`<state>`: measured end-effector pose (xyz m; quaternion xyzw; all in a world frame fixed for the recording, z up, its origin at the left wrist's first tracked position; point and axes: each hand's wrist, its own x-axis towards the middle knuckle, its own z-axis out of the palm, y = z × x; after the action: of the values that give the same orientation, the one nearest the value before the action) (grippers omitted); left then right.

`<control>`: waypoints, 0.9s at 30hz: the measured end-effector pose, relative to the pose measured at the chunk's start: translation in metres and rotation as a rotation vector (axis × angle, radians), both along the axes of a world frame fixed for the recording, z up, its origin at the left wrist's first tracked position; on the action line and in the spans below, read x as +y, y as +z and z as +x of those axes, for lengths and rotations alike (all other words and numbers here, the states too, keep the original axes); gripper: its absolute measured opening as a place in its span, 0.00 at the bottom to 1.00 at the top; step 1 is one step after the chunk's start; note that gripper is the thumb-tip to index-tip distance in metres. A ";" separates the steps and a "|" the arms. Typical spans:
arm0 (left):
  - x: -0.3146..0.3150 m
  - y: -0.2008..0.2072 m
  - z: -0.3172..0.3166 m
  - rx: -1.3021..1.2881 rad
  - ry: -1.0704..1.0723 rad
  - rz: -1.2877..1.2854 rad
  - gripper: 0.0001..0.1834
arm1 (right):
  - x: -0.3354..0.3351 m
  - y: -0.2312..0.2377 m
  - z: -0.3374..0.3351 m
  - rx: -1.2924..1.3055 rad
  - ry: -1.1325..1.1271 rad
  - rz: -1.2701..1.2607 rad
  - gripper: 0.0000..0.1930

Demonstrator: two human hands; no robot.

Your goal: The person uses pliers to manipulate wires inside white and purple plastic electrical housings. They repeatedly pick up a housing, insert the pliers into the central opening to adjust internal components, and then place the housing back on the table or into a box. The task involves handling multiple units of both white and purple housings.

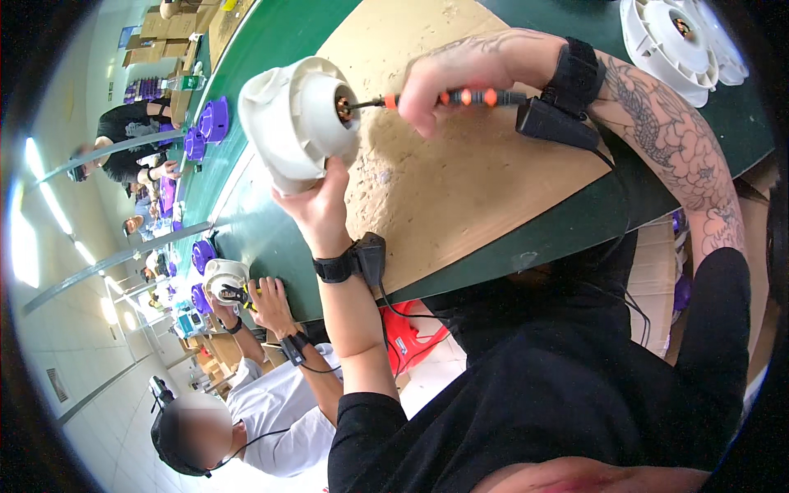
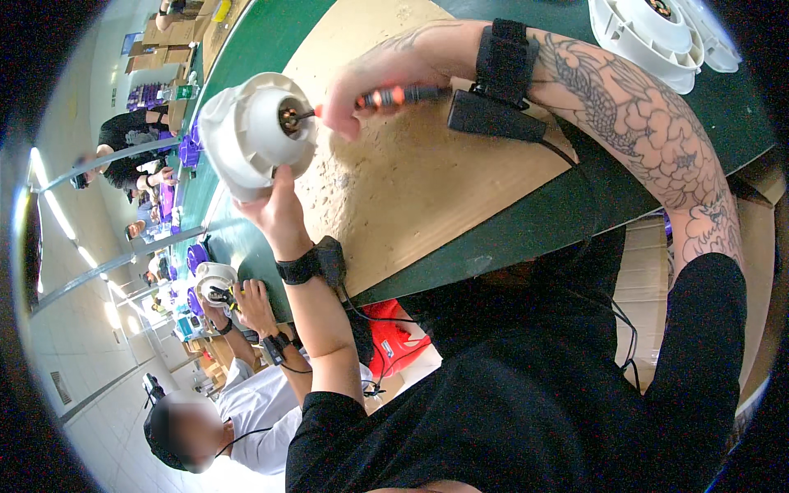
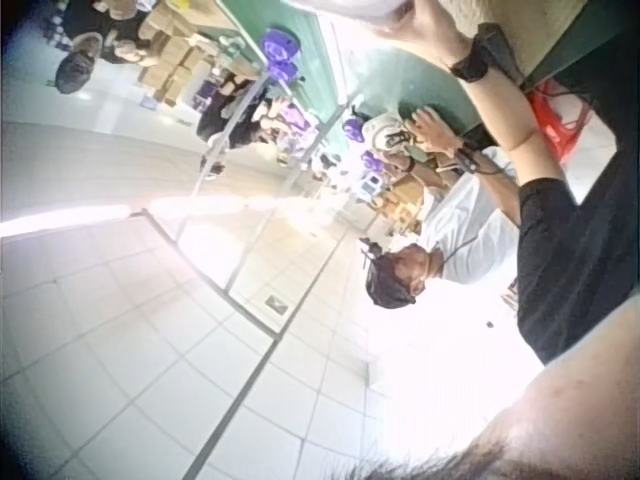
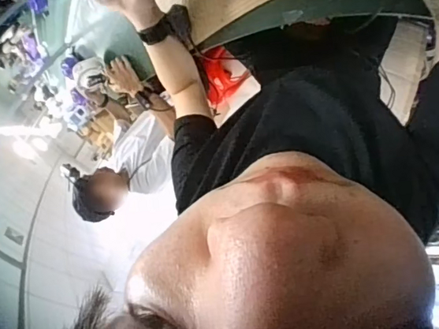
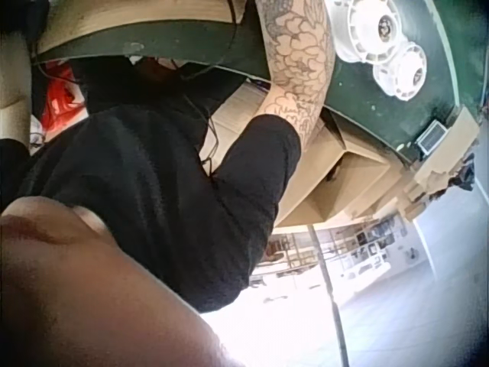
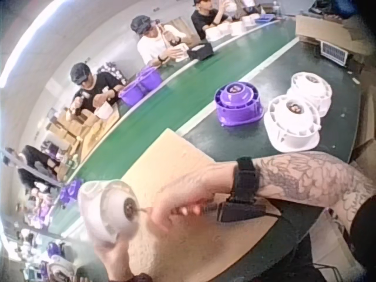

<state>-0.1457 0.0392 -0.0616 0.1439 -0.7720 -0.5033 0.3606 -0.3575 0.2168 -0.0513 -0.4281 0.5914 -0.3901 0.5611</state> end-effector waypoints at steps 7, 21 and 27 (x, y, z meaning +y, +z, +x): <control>-0.014 0.001 -0.003 0.092 -0.056 0.068 0.36 | -0.002 0.007 0.022 0.016 -0.112 -0.101 0.15; 0.002 0.012 -0.012 0.184 0.206 -0.257 0.43 | 0.006 0.035 0.043 0.582 -0.166 0.073 0.21; -0.006 0.014 -0.005 0.222 0.287 -0.432 0.45 | -0.004 0.006 0.032 -0.135 0.020 -0.174 0.21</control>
<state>-0.1510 0.0331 -0.0481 0.1154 -0.7890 -0.2835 0.5327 -0.3251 0.2123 -0.0452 -0.4538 0.5118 -0.4624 0.5641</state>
